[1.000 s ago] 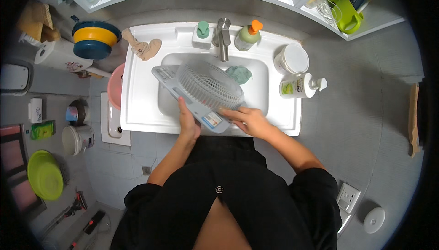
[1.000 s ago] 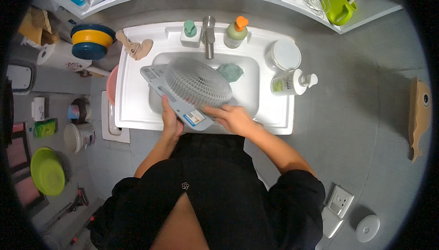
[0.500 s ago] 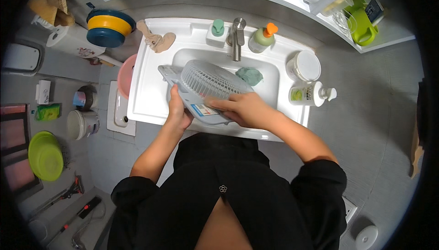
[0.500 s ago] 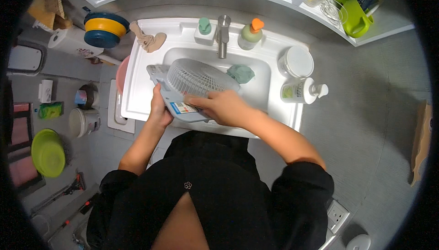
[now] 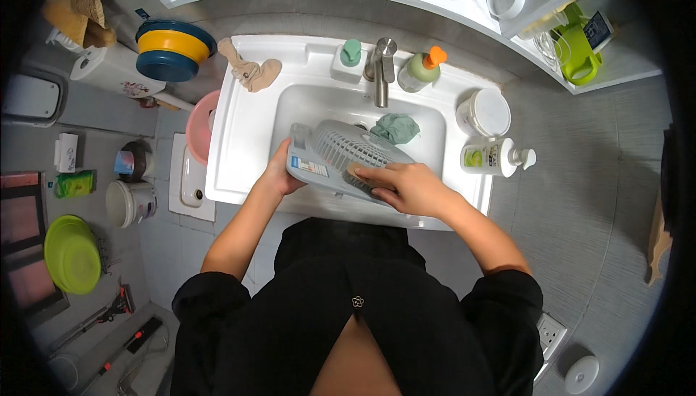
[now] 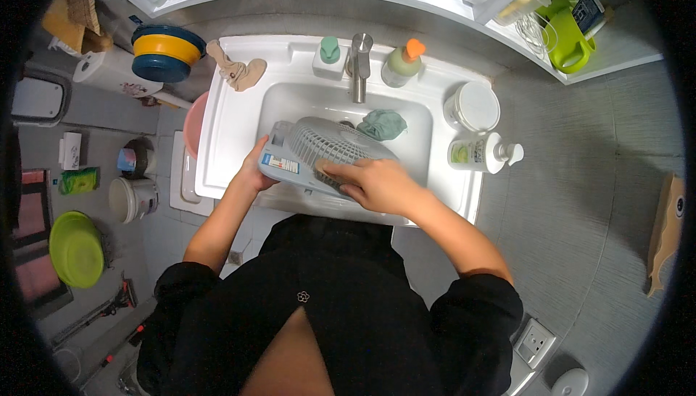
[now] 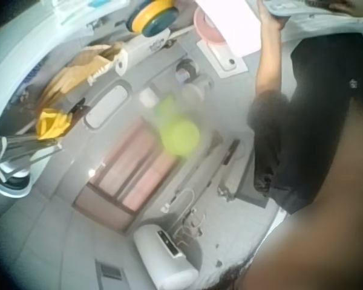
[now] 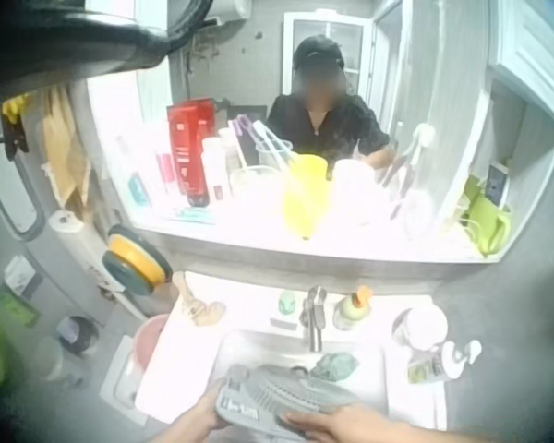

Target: The person cleans a white portable fan by scrubbing its front grille with a brush and rinsing it under a running tap. They rotate the fan to clean different sections of the grille and repeatedly rinse the brush in the sink.

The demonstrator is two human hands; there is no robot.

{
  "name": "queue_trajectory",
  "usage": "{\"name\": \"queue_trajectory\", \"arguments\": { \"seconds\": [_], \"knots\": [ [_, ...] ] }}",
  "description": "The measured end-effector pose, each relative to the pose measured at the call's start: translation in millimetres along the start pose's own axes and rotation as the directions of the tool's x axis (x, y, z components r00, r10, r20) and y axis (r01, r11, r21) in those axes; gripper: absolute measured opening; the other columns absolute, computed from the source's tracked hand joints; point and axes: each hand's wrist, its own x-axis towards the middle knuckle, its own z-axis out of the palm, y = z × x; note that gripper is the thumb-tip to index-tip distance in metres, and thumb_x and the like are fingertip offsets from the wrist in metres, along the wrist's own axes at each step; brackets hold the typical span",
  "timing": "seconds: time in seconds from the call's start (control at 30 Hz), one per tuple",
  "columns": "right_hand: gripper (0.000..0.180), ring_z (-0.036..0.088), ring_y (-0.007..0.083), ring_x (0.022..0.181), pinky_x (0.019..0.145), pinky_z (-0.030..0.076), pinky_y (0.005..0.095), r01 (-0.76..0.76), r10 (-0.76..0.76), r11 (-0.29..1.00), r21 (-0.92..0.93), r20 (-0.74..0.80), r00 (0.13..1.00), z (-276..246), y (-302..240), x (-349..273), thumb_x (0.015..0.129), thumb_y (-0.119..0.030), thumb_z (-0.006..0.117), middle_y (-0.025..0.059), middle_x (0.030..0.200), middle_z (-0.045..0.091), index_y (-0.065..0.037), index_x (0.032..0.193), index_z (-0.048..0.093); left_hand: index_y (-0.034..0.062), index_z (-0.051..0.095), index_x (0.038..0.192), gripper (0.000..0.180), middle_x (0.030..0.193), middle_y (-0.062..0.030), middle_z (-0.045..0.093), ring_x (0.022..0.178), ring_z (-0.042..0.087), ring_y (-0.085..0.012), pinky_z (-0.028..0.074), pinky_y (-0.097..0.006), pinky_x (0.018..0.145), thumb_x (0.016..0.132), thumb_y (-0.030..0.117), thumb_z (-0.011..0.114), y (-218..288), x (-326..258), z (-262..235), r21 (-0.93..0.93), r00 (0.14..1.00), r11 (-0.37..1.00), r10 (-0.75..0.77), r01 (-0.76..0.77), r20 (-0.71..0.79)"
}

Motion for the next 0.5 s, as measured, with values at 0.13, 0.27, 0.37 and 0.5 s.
{"name": "queue_trajectory", "arguments": {
  "seconds": [0.13, 0.27, 0.37, 0.5],
  "knots": [
    [0.044, 0.06, 0.0326, 0.073, 0.063, 0.048, 0.0417, -0.032, 0.051, 0.988, 0.148, -0.126, 0.991, 16.0, 5.3, 26.8, 0.08, -0.02, 0.06, 0.0118, 0.079, 0.061, -0.021, 0.123, 0.051, 0.0082, 0.037, 0.132, 0.072, 0.133, -0.014, 0.041, 0.125, 0.036, -0.0301, 0.028, -0.048, 0.105, 0.086, 0.064, 0.036, -14.2, 4.8, -21.4, -0.347, 0.905, 0.934, 0.213, -0.078, 0.369],
    [0.045, 0.061, 0.0341, 0.077, 0.066, 0.049, 0.0427, 0.004, 0.022, 0.991, 0.134, -0.187, 0.982, 27.6, 7.0, 64.5, 0.08, -0.019, 0.059, 0.0119, 0.084, 0.064, -0.02, 0.124, 0.05, 0.0089, 0.026, 0.138, 0.08, 0.14, -0.0137, 0.03, 0.13, 0.027, -0.0291, 0.021, -0.05, 0.108, 0.084, 0.066, 0.036, -55.9, -1.5, -9.4, -0.324, 0.766, 0.946, 0.202, 0.009, 0.61],
    [0.046, 0.062, 0.033, 0.071, 0.065, 0.049, 0.0385, -0.11, 0.136, 0.97, 0.215, -0.111, 0.984, 23.6, 7.0, 82.5, 0.08, -0.014, 0.059, 0.0126, 0.079, 0.064, -0.017, 0.125, 0.05, 0.0094, 0.024, 0.138, 0.077, 0.139, -0.0123, 0.03, 0.129, 0.029, -0.0275, 0.025, -0.05, 0.106, 0.085, 0.065, 0.035, -64.9, 3.7, 7.1, -0.217, 0.881, 0.959, 0.259, -0.184, 0.396],
    [0.047, 0.06, 0.0327, 0.063, 0.058, 0.049, 0.0405, -0.04, 0.025, 0.981, -0.191, -0.084, 0.996, 27.4, -9.1, 85.3, 0.078, -0.014, 0.06, 0.012, 0.067, 0.06, -0.019, 0.123, 0.052, 0.0074, 0.027, 0.135, 0.073, 0.133, -0.0128, 0.037, 0.125, 0.035, -0.0271, 0.03, -0.049, 0.104, 0.087, 0.062, 0.031, -65.1, 0.6, 20.4, -0.189, 0.896, 0.947, 0.309, -0.259, 0.318]
  ]
}}
